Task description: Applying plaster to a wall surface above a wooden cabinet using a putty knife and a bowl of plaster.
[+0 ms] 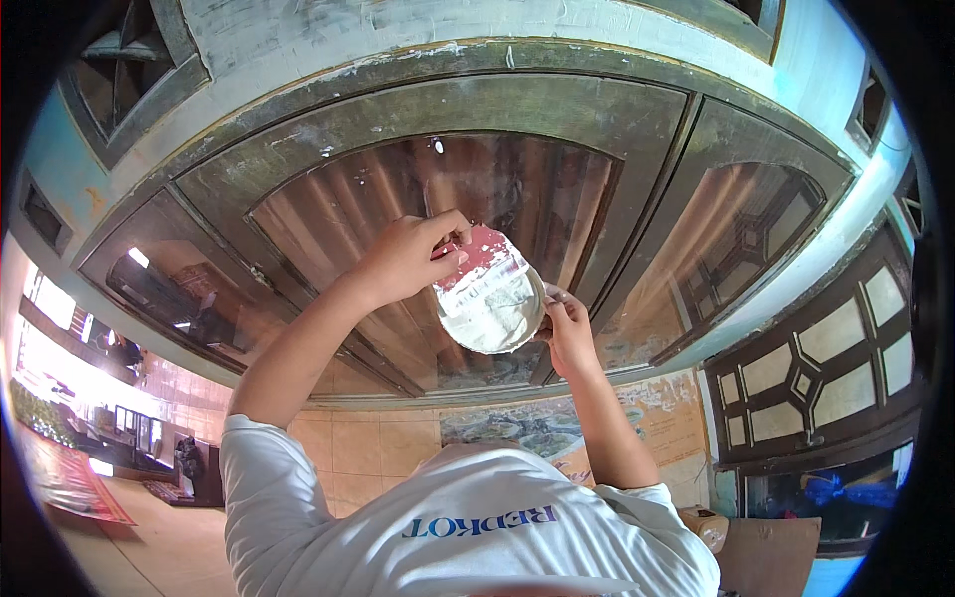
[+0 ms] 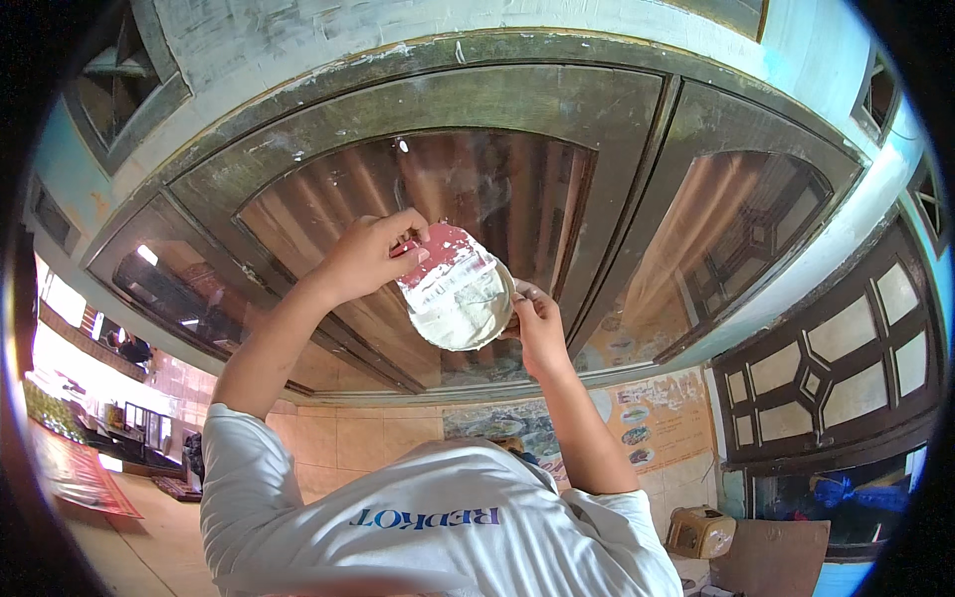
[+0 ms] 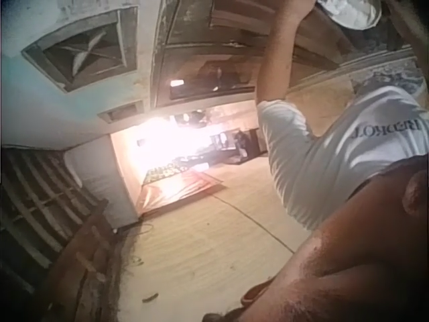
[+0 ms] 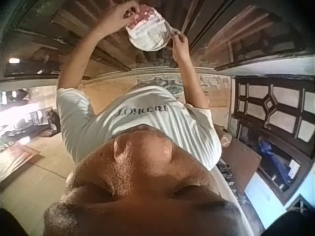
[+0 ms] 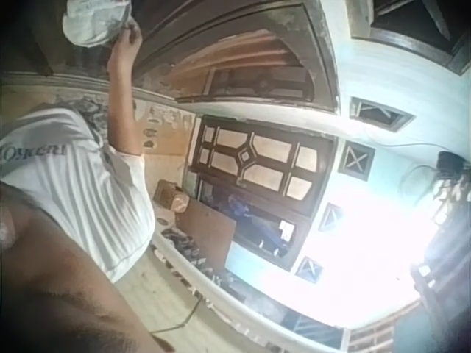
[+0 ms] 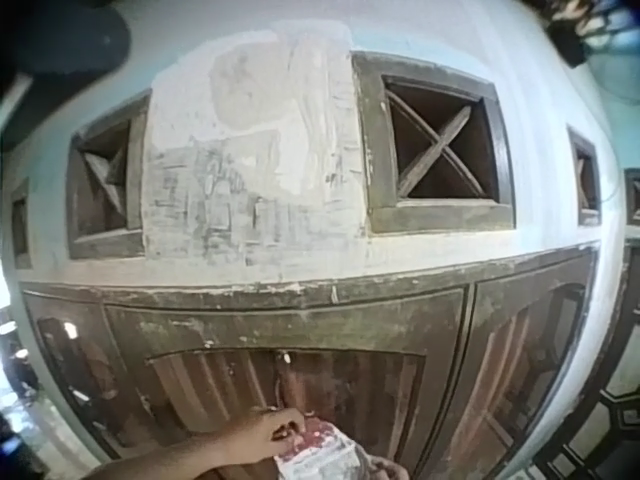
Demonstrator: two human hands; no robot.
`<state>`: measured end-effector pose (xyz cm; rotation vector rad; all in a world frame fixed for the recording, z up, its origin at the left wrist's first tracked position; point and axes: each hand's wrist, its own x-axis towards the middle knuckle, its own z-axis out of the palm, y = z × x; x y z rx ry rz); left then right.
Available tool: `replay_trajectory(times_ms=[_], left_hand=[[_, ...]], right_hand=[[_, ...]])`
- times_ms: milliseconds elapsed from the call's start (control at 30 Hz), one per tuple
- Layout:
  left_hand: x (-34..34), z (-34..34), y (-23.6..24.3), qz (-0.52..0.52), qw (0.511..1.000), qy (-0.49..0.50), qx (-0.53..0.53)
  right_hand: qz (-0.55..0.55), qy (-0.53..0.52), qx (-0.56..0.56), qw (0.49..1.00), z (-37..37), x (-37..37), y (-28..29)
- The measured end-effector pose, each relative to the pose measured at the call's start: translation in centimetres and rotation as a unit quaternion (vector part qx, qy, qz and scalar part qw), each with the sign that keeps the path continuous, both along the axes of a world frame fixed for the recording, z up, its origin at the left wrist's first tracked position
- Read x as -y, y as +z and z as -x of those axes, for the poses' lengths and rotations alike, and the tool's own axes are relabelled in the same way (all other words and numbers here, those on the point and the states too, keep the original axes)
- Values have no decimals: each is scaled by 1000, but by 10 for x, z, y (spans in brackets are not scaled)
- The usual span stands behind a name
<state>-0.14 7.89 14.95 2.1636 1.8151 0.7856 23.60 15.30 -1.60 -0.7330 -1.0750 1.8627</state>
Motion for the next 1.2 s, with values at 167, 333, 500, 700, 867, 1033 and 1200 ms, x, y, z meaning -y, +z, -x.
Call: replay_trajectory(times_ms=[167,333,500,700,867,1033,1200], left_hand=[[2,-15,-1,19,1000,-9,-10],[-1,-20,-12,-35,993,-57,-94],[0,-31,-8,-25,988,-74,-133],[-1,-30,-11,-28,988,-89,-121],[-1,-19,-9,-46,992,-72,-93],[5,-21,2,-10,991,-69,-118],[8,-22,12,-26,997,-38,-68]], right_hand=[[-13,-11,9,1000,0,2,6],[-35,-26,35,998,-3,2,8],[-19,-21,5,1000,-3,-1,3],[-6,-8,6,1000,-5,-1,6],[-17,-9,16,1000,-5,0,10],[-63,-14,46,997,-1,0,26],[-79,2,4,997,-4,-5,30]])
